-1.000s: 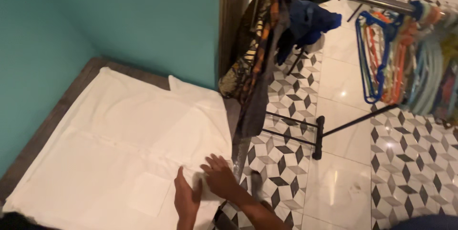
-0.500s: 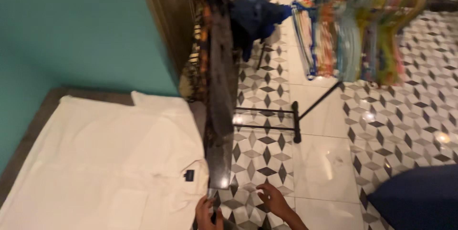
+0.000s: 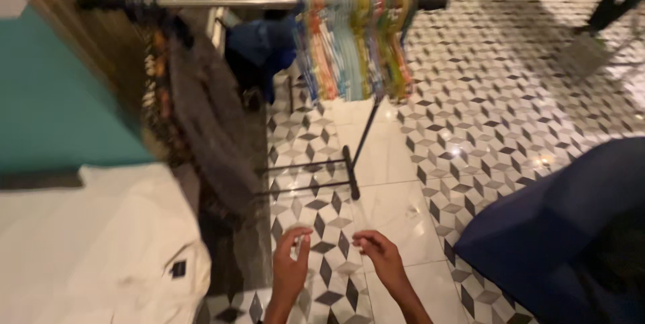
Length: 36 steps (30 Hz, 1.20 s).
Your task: The person hangs a patterned shirt on a hanger and places it on a clothing rack. They then unfold a white shirt on a table, smooth it out, and place a hanger on it.
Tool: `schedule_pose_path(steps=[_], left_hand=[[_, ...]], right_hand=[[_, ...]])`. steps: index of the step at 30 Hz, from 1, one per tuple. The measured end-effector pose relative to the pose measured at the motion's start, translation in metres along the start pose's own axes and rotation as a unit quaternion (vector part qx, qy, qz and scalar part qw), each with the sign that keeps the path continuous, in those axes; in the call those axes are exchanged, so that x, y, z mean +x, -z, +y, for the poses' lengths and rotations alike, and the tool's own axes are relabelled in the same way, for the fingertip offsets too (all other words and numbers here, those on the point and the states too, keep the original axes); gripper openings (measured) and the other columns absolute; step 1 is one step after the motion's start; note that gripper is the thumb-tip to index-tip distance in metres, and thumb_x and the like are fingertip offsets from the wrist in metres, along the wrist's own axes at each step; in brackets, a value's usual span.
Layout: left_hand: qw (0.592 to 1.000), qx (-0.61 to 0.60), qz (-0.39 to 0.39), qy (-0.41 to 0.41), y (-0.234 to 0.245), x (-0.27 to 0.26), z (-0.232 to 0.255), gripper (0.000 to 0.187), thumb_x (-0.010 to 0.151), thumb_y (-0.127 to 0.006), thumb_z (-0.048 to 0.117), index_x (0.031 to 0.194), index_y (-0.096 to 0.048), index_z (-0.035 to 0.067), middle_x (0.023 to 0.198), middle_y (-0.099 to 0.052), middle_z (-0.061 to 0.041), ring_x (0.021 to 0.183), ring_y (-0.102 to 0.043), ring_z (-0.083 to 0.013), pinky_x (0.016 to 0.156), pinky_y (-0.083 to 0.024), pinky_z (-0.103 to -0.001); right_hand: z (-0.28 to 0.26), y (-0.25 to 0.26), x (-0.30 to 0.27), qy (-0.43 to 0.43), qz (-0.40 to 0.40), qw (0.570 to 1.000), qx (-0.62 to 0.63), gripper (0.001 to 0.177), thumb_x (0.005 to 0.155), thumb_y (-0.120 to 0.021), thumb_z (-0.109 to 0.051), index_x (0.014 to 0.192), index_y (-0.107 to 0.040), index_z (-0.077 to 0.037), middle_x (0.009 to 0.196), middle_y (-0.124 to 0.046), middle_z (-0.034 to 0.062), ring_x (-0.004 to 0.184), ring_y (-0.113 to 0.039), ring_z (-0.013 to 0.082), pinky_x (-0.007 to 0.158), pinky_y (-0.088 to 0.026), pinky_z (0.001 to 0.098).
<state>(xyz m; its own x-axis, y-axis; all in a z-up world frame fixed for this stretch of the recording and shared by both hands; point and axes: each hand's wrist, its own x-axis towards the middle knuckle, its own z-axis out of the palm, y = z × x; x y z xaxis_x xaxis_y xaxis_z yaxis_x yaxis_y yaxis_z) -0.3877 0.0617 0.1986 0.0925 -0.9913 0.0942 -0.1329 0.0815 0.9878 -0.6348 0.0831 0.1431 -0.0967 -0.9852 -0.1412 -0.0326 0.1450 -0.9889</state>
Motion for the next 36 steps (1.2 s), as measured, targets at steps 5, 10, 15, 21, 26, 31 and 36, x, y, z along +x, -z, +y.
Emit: schedule_pose_path(steps=[5, 10, 15, 21, 26, 31, 36], left_hand=[[0.987, -0.09, -0.094, 0.092, -0.047, -0.012, -0.003, 0.02, 0.097, -0.063, 0.018, 0.106, -0.073, 0.004, 0.098, -0.08, -0.008, 0.096, -0.074, -0.0176, 0.086, -0.053, -0.031], [0.975, -0.128, -0.146, 0.106, -0.074, -0.024, -0.034, 0.02, 0.097, -0.064, 0.017, 0.107, -0.072, 0.002, 0.095, -0.08, -0.009, 0.093, -0.075, -0.0147, 0.084, -0.055, -0.028], [0.962, -0.182, -0.176, 0.104, -0.091, -0.013, -0.064, 0.02, 0.097, -0.064, 0.016, 0.107, -0.071, 0.0, 0.098, -0.078, -0.009, 0.094, -0.074, -0.0156, 0.084, -0.055, -0.029], [0.963, -0.192, -0.159, 0.107, -0.095, 0.059, -0.044, 0.023, 0.097, -0.064, 0.019, 0.106, -0.074, 0.001, 0.1, -0.079, -0.008, 0.097, -0.074, -0.0149, 0.087, -0.058, -0.029], [0.975, -0.15, -0.151, 0.065, -0.098, 0.145, -0.005, 0.022, 0.099, -0.062, 0.02, 0.105, -0.073, 0.001, 0.098, -0.08, -0.008, 0.098, -0.075, -0.0143, 0.09, -0.054, -0.027], [0.981, -0.109, -0.16, -0.014, -0.094, 0.222, 0.025, 0.021, 0.099, -0.063, 0.018, 0.104, -0.074, 0.002, 0.098, -0.08, -0.007, 0.096, -0.074, -0.0145, 0.087, -0.054, -0.028], [0.977, -0.071, -0.186, -0.08, -0.084, 0.283, 0.061, 0.017, 0.099, -0.064, 0.014, 0.102, -0.075, 0.001, 0.097, -0.078, -0.009, 0.093, -0.073, -0.0189, 0.087, -0.055, -0.031]], right_hand=[[-0.006, 0.047, -0.027, -0.032, 0.067, 0.997, 0.014, 0.025, 0.098, -0.061, -0.019, 0.112, -0.073, -0.003, 0.108, -0.077, 0.007, 0.097, -0.074, 0.0186, 0.081, -0.056, 0.0333], [0.008, 0.075, -0.045, -0.05, 0.1, 0.994, 0.012, 0.027, 0.098, -0.06, -0.02, 0.113, -0.073, -0.003, 0.108, -0.077, 0.0078, 0.096, -0.074, 0.0182, 0.081, -0.056, 0.0325], [0.05, 0.095, -0.039, -0.056, 0.122, 0.99, 0.045, 0.027, 0.097, -0.061, -0.02, 0.114, -0.073, -0.003, 0.107, -0.078, 0.0092, 0.093, -0.074, 0.0197, 0.076, -0.057, 0.033], [0.081, 0.12, 0.0, -0.085, 0.14, 0.987, 0.007, 0.027, 0.098, -0.062, -0.021, 0.11, -0.076, -0.001, 0.104, -0.079, 0.0102, 0.094, -0.075, 0.0195, 0.076, -0.058, 0.0334], [0.051, 0.117, 0.063, -0.059, 0.145, 0.988, -0.006, 0.025, 0.097, -0.061, -0.021, 0.104, -0.074, -0.001, 0.106, -0.08, 0.008, 0.095, -0.075, 0.0189, 0.079, -0.058, 0.0333], [0.003, 0.097, 0.139, -0.027, 0.135, 0.99, -0.02, 0.021, 0.096, -0.062, -0.017, 0.107, -0.073, -0.002, 0.105, -0.078, 0.0072, 0.095, -0.074, 0.0183, 0.079, -0.056, 0.0326], [-0.053, 0.077, 0.197, 0.025, 0.132, 0.991, -0.003, 0.021, 0.098, -0.061, -0.015, 0.112, -0.071, -0.002, 0.106, -0.077, 0.0067, 0.098, -0.072, 0.0168, 0.084, -0.055, 0.0313]])
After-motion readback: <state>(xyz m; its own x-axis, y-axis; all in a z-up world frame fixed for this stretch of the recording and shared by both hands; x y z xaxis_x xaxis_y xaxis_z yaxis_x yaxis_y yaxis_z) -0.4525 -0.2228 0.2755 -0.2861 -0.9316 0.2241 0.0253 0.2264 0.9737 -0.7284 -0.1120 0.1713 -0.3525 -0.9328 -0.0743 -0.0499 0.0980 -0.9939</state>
